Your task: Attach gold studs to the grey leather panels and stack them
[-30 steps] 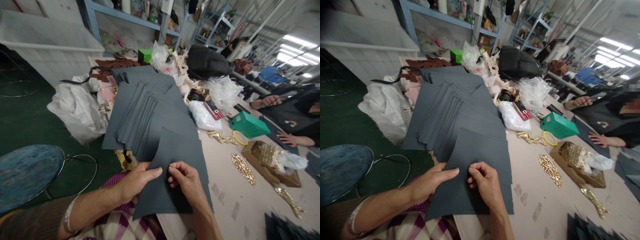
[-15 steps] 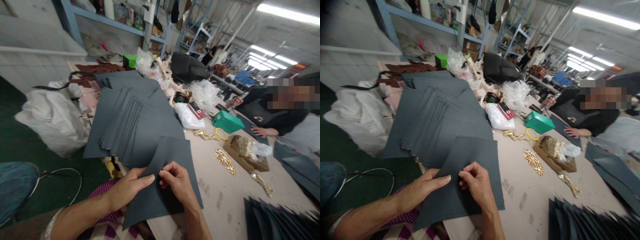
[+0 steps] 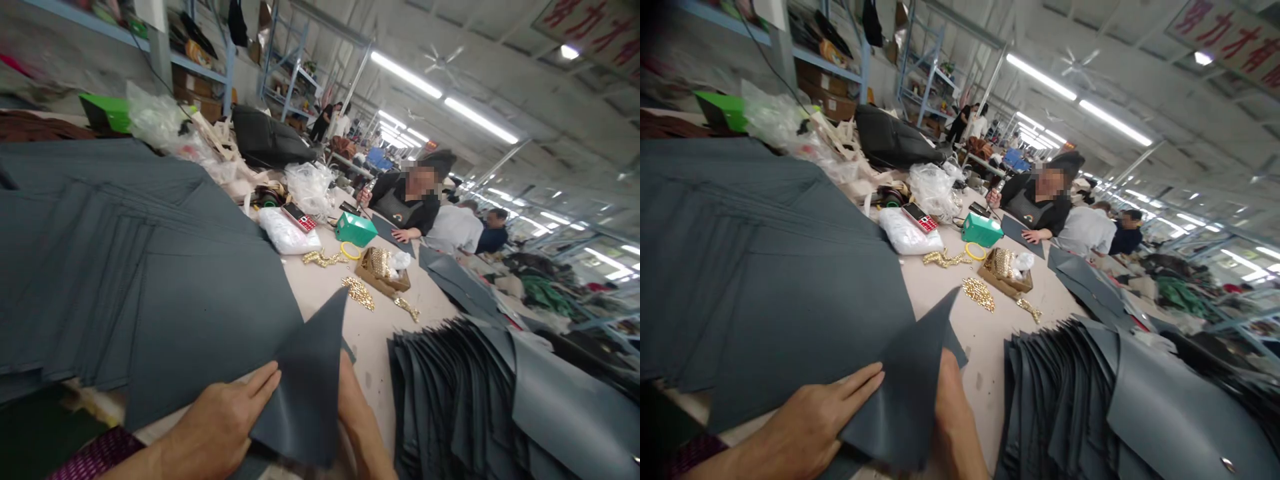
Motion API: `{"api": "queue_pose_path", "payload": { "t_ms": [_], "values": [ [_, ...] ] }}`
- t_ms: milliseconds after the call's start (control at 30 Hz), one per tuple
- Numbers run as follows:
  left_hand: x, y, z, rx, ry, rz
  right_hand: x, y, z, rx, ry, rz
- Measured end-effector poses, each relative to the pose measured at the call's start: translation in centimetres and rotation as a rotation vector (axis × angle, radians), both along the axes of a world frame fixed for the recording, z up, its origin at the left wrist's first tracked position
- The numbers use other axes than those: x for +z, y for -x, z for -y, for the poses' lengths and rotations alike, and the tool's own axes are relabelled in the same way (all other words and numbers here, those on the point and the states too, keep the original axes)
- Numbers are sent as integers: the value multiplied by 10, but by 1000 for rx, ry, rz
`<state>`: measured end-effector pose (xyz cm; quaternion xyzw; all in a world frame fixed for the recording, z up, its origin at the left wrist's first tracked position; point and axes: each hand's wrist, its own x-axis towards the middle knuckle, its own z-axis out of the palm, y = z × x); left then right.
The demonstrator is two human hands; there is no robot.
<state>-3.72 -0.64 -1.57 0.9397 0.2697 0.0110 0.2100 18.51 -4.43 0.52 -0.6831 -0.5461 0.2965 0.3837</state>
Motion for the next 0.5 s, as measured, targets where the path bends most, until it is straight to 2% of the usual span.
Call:
{"api": "queue_pose_path", "payload": {
  "t_ms": [100, 167, 300, 500],
  "values": [
    [-2, -5, 1, -21, -41, -35, 2, -47, -11, -157, 125, 421],
    [-1, -5, 1, -26, -49, -49, 4, -77, -25, -299, 180, 615],
    [2, -3, -1, -37, -30, -84, 1, -113, -56, -355, 242, 758],
    [-1, -4, 0, -34, 13, -103, -10, -123, -85, -336, 376, 895]
  ]
}}
